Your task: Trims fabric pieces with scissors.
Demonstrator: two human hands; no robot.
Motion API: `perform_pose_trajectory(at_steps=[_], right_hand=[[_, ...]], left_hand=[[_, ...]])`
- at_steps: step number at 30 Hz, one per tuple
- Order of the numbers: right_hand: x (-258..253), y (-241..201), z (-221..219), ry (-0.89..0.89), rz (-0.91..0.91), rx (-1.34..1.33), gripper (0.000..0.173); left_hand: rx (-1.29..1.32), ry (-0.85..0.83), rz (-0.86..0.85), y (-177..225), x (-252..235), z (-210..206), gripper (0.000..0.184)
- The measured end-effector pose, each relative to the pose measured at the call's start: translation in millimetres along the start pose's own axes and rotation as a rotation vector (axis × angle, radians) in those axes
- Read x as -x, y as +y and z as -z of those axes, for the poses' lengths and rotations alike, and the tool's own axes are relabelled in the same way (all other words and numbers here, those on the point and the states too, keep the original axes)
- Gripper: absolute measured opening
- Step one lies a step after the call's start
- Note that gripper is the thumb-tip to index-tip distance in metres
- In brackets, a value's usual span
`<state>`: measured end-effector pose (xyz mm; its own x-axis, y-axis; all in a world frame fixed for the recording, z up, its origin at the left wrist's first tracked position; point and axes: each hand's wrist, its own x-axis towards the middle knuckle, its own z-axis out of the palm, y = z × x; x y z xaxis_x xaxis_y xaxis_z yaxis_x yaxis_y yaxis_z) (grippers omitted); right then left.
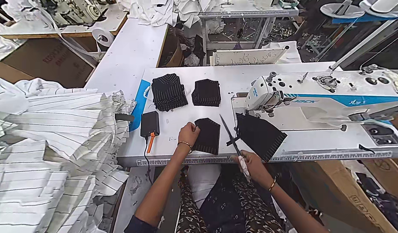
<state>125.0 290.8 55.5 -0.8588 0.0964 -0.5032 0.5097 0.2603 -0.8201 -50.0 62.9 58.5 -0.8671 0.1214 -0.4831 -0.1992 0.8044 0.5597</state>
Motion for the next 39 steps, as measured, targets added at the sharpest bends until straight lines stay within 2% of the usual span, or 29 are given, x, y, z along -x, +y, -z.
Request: perform_pose_trajectory(at_steps=[3,8,11,15,19,25,30,39], right_hand=[[13.7,15.3,-23.0,-0.156,-0.032,-0.258,0.022],[25.3,37.5,-37.7,-0.260,-0.098,-0.388,0.029],[30.8,42.7,-39.2,-0.334,-0.128,-0.465,0.031],[32.2,47.4,-38.2,-0.402,-0.131,-0.521,0.027],[34.2,64.2,-30.5,-0.502,-0.117,-0.549,0.043],[39.6,73.0,-35.1,-0.594,-0.085,-0.533,0.043],[42.9,66.4,-49.9,-0.513,-0.072,-0.559,0.038],[38.0,62.9,-63.0,-0.344,-0.022,-0.222,0.039]], left_hand=[[0.258,0.039,-0.009,-12.4,2.9,-6.6,0.047],[0.409,-0.086,-0.010,-32.3,14.4,-2.9,0.023],[0.561,-0.169,0.064,-30.7,27.9,-1.1,0.024],[0.959,-0.124,0.188,-25.6,38.5,-12.0,0.024],[1.181,-0.074,0.231,-22.9,40.5,-21.9,0.025],[1.193,0.001,0.212,-12.2,48.0,-34.1,0.026],[1.160,0.028,0.164,-7.9,56.3,-39.8,0.028],[1.084,0.066,0.031,-15.3,67.6,-51.7,0.034]])
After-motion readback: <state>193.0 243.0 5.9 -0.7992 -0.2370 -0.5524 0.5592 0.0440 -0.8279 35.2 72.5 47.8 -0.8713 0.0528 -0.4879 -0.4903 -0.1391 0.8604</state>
